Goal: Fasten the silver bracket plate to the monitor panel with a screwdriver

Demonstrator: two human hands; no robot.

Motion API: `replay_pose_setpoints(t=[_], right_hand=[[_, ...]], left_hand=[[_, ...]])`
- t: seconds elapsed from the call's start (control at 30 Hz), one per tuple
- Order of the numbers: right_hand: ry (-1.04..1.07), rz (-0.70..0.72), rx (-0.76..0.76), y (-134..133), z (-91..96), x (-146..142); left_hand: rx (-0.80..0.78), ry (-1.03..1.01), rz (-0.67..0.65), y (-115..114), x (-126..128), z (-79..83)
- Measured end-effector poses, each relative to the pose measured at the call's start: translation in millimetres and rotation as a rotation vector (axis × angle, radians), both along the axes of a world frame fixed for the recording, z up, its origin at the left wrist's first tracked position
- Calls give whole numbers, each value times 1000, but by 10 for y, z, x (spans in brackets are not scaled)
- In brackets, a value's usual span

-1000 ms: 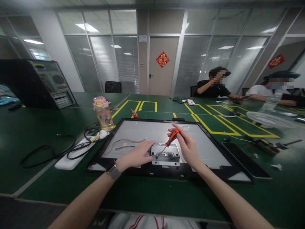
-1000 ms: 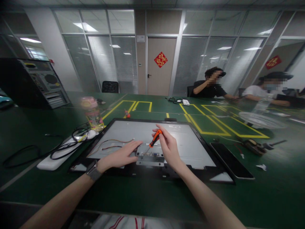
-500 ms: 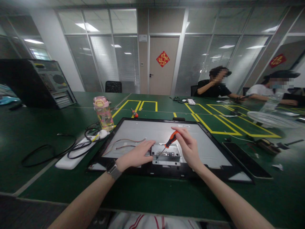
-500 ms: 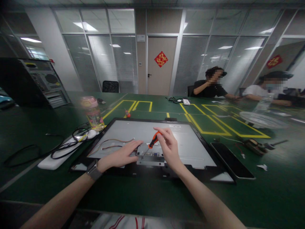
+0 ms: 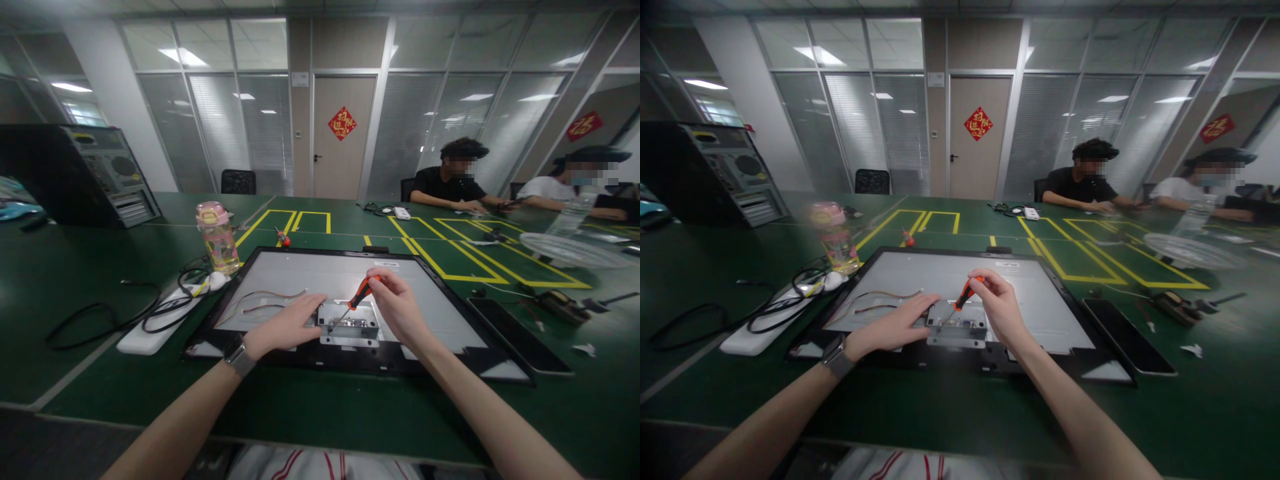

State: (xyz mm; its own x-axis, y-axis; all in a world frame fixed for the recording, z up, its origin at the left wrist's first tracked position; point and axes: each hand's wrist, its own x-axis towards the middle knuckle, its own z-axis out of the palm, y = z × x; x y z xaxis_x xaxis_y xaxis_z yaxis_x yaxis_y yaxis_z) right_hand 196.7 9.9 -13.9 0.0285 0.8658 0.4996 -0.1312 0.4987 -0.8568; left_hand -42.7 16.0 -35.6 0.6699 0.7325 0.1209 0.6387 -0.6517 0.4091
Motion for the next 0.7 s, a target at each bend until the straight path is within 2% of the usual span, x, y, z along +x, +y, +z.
replay_pose_setpoints(t=[0.3, 0.53, 0.7], right_hand=[[4, 120, -56, -43, 89, 42], [-42, 61, 39, -39, 27, 30], [-48, 108, -13, -68, 61, 26]], left_hand=[[-19, 2, 10, -13, -1, 20], [-5, -6, 7, -4, 9, 8], [4, -14, 0, 2, 4, -1]])
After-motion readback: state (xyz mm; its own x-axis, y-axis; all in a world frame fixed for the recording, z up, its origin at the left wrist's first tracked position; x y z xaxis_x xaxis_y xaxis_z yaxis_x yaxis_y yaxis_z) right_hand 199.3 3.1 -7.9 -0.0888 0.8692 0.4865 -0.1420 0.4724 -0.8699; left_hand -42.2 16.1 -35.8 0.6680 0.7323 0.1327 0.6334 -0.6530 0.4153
